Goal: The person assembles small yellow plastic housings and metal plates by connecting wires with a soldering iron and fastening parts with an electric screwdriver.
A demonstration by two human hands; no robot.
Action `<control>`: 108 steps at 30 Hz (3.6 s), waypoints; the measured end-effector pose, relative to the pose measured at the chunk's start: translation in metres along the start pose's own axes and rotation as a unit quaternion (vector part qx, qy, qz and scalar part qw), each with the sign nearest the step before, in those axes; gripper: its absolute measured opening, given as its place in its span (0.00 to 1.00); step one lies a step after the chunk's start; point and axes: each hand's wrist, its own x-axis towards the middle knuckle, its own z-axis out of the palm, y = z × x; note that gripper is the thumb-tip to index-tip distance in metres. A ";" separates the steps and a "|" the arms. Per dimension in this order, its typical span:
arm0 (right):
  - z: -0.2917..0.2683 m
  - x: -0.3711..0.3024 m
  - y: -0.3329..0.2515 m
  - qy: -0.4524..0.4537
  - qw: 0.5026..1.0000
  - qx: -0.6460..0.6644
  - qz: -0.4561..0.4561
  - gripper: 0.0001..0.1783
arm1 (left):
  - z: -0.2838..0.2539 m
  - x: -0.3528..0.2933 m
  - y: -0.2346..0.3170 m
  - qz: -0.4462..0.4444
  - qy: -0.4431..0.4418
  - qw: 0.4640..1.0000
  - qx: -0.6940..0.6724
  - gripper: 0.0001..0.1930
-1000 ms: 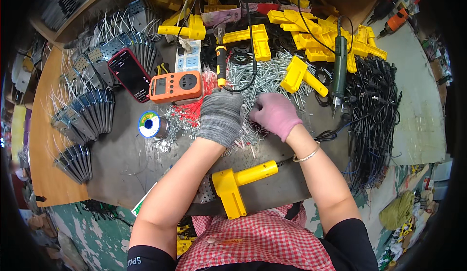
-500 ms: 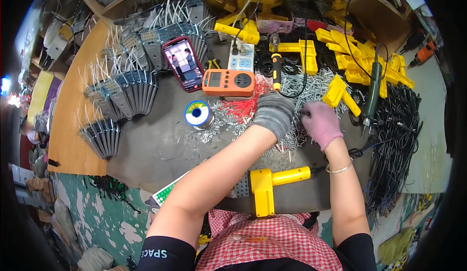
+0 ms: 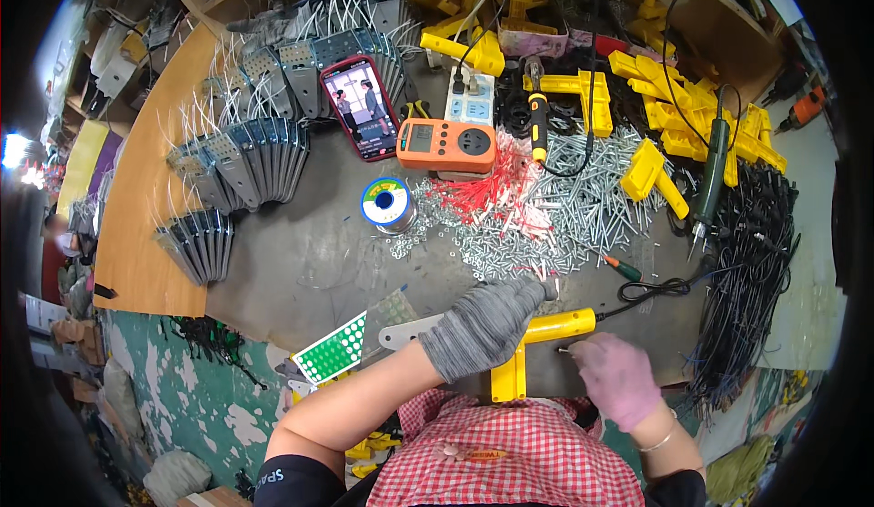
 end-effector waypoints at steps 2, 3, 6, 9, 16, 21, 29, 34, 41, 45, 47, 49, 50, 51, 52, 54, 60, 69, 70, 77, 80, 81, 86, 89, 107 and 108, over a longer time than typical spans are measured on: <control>0.021 -0.002 0.006 0.007 0.999 -0.044 -0.021 0.04 | -0.002 0.005 0.006 0.053 -0.111 0.977 0.174 0.19; 0.027 -0.002 0.007 0.016 0.995 -0.087 -0.053 0.04 | 0.005 0.004 0.000 0.096 -0.115 0.963 0.223 0.23; 0.032 -0.003 0.001 0.012 0.994 -0.110 -0.026 0.07 | 0.011 0.000 -0.005 0.184 -0.055 0.957 0.217 0.24; 0.045 -0.004 0.004 0.072 0.987 0.137 0.037 0.11 | 0.009 0.000 0.006 0.164 -0.118 0.951 0.233 0.26; 0.079 -0.005 -0.014 0.178 0.785 0.556 0.207 0.08 | 0.024 0.001 0.002 0.158 -0.111 0.962 0.193 0.29; 0.075 0.017 -0.036 0.243 0.680 0.662 0.201 0.09 | 0.023 0.004 -0.007 0.060 -0.110 0.977 0.172 0.31; 0.087 0.010 -0.036 0.275 0.642 0.679 0.226 0.10 | 0.020 -0.001 -0.004 0.167 -0.146 0.948 0.230 0.29; 0.089 0.011 -0.039 0.228 0.646 0.686 0.246 0.07 | 0.026 0.006 -0.007 0.097 -0.110 0.955 0.258 0.21; 0.089 -0.006 -0.038 0.111 0.882 0.428 0.163 0.09 | 0.022 0.002 -0.006 0.059 -0.087 0.963 0.248 0.17; 0.063 -0.005 -0.040 0.072 0.896 0.417 0.134 0.12 | 0.021 0.000 0.016 -0.142 -0.108 0.968 0.179 0.17; 0.049 -0.004 -0.039 0.050 0.945 0.322 0.026 0.15 | 0.025 -0.008 0.009 -0.064 -0.059 0.979 0.184 0.16; 0.032 0.009 -0.029 0.137 0.965 0.219 -0.036 0.14 | 0.025 -0.008 0.008 -0.086 -0.096 0.974 0.188 0.14; 0.024 0.017 -0.024 0.221 0.962 0.117 -0.107 0.13 | 0.023 -0.010 0.006 -0.110 -0.131 0.964 0.201 0.13; 0.016 0.026 -0.022 0.252 0.962 0.094 -0.048 0.08 | 0.017 -0.010 0.010 -0.089 -0.097 0.972 0.195 0.12; 0.014 0.035 -0.018 0.251 0.963 0.086 -0.041 0.08 | 0.017 -0.011 0.009 -0.083 -0.099 0.974 0.186 0.12; 0.018 0.051 -0.006 0.090 0.988 0.111 0.057 0.06 | 0.017 -0.013 0.009 -0.058 -0.074 0.973 0.210 0.10; 0.021 0.096 0.022 0.033 0.992 0.115 0.051 0.09 | 0.019 -0.015 0.014 -0.067 -0.069 0.966 0.238 0.09; 0.040 0.130 0.010 -0.040 0.998 -0.057 0.009 0.07 | -0.022 0.005 -0.020 -0.267 -0.075 0.936 0.215 0.14; 0.039 0.129 0.011 -0.041 0.998 -0.056 0.005 0.07 | -0.022 0.003 -0.023 -0.271 -0.072 0.935 0.216 0.14; 0.028 0.121 0.008 -0.038 0.997 -0.061 0.007 0.05 | -0.011 -0.003 -0.038 -0.223 -0.032 0.933 0.282 0.08; 0.031 0.117 0.013 -0.004 0.999 -0.036 -0.004 0.05 | -0.010 -0.004 -0.044 -0.218 -0.027 0.930 0.295 0.08; 0.033 0.116 0.014 0.019 0.999 -0.021 -0.017 0.06 | -0.010 -0.005 -0.047 -0.215 -0.015 0.935 0.283 0.07; 0.050 0.128 0.005 -0.002 0.997 0.027 -0.075 0.03 | -0.016 -0.010 -0.045 -0.211 0.035 0.945 0.248 0.06; 0.048 0.135 -0.006 0.001 0.995 -0.039 -0.089 0.03 | -0.021 -0.020 -0.043 -0.205 0.074 0.956 0.197 0.06; 0.026 0.136 0.002 -0.263 0.901 0.341 -0.064 0.12 | 0.016 -0.133 0.028 0.066 -0.028 0.993 0.094 0.12; 0.029 0.140 0.008 -0.284 0.898 0.330 -0.057 0.13 | 0.012 -0.131 0.028 0.071 -0.028 0.992 0.099 0.11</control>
